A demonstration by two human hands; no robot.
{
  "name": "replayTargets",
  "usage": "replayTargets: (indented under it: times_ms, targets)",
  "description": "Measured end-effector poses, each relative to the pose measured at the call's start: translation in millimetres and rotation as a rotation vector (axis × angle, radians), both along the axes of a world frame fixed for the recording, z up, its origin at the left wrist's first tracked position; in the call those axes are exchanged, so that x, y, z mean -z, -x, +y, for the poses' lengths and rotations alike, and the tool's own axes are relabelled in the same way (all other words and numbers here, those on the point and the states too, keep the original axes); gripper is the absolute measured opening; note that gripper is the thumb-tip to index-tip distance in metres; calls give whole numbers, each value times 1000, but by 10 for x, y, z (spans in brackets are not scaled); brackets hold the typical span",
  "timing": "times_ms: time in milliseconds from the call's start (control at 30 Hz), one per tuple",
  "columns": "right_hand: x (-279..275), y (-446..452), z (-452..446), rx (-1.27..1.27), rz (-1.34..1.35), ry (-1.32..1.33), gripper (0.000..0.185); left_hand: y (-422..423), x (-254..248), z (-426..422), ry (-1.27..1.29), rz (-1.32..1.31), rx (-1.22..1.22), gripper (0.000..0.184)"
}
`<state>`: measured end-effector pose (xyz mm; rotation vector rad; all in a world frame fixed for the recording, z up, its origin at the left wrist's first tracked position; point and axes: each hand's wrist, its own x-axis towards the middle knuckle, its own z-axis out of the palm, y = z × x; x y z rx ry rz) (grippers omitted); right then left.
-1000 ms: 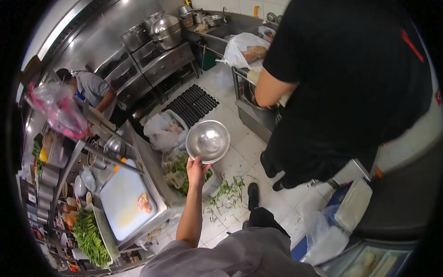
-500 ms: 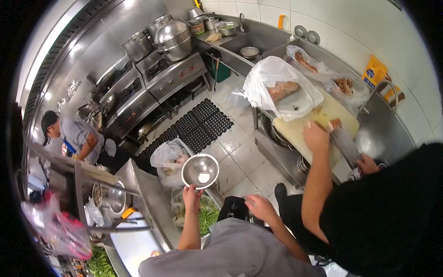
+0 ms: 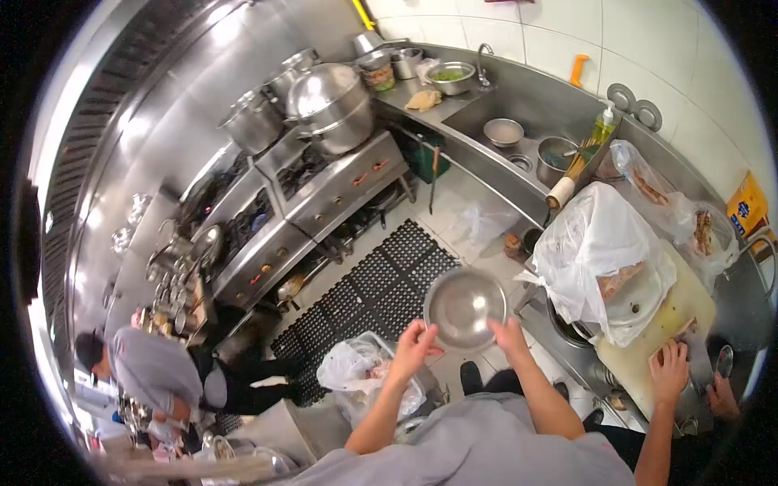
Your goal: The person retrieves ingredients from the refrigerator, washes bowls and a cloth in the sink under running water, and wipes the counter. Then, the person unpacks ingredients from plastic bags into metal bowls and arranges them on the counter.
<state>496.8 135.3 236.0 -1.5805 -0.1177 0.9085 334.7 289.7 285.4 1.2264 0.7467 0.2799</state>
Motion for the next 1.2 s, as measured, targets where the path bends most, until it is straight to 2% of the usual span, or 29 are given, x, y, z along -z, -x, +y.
replayTargets:
  times_ms: [33, 100, 133, 167, 200, 233, 267, 300, 333, 367, 400, 433, 467, 500, 533, 600, 667, 700, 833, 933, 967, 1000, 1033, 1067, 1100, 1133, 1167, 1200]
  targets:
    - [148, -268, 273, 55, -26, -16, 29, -180, -134, 223, 31, -74, 9, 17]
    - [-13, -777, 829, 256, -27, -92, 35, -457, -316, 656, -102, -180, 51, 14]
    - [-265, -1058, 1163, 399, -2, -152, 37, -573, -268, 943, -152, -183, 117, 14]
    - [-203, -1452, 1454, 459, -18, -396, 39, -696, -220, 1198, -220, -160, 113, 13]
    - [-481, -1764, 1672, 495, 19, -546, 37, -791, -147, 1451, -234, -107, 116, 12]
    - [-615, -2100, 1898, 570, -26, -538, 36, -891, -35, 1736, -260, -55, 104, 11]
    - [-527, -2526, 2136, 678, -58, -532, 34, -930, 310, 2053, -313, 0, 75, 12]
    - [-305, -2997, 2263, 598, -186, -595, 34, -920, 610, 2314, -421, 77, -2, 13]
    - [-211, -3422, 2463, 713, -155, -488, 35, -774, 1099, 2661, -542, 169, 34, 14]
    - [89, -3941, 2623, 753, -144, -431, 32, -539, 1503, 2912, -691, 368, 18, 17]
    - [317, -4396, 2759, 755, -125, -328, 30, -244, 1678, 2972, -766, 590, -24, 25]
    - [379, -4683, 2863, 730, -27, -280, 31, 448, 2611, 3196, -1324, 787, 283, 31]
    - [566, -5021, 2942, 676, 38, -176, 34, 936, 2961, 3081, -969, 1003, 156, 34]
    - [693, -5256, 3030, 660, 92, -115, 36, 1219, 2828, 2812, -250, 944, -229, 36]
    - [618, -5330, 3111, 582, 176, -95, 39, 1311, 2722, 2544, -137, 1098, -189, 35]
    - [394, -5365, 3305, 486, 226, -163, 46, 1314, 2578, 2247, -320, 1312, 133, 33]
    - [16, -5333, 3600, 445, 96, -238, 51, 1177, 2570, 2217, -403, 1334, 245, 32]
    - [-86, -5431, 3801, 460, -15, -245, 46, 1091, 2524, 2251, -442, 1336, 284, 31]
    - [-541, -6076, 4556, 550, -383, -327, 43, 681, 2510, 2814, -708, 1246, 426, 28]
    - [-654, -6599, 4998, 524, -311, -326, 61, 83, 2756, 3885, -1121, 985, 550, 26]
    - [-656, -6699, 5153, 497, -299, -264, 65, -296, 2937, 4529, -1025, 792, 591, 21]
    - [-656, -6743, 5290, 518, -304, -214, 67, -920, 2542, 4943, -1160, 700, 365, 24]
    - [-666, -6768, 5387, 555, -341, -201, 65, -1443, 2515, 5353, -718, 729, 27, 28]
    - [-582, -6741, 5419, 576, -364, -198, 61, -2081, 2087, 5709, -604, 669, -69, 30]
    - [-566, -6801, 5412, 618, -412, -200, 58, -2655, 1901, 6032, -595, 529, -117, 29]
    - [-469, -6861, 5354, 570, -491, -157, 50, -3256, 1519, 6267, -466, 333, -120, 25]
    - [-359, -6879, 5244, 512, -556, -104, 45, -3826, 1088, 6497, -589, 326, 46, 22]
    - [-290, -6830, 5090, 345, -581, 9, 39, -4298, 1057, 6708, -580, 157, 82, 22]
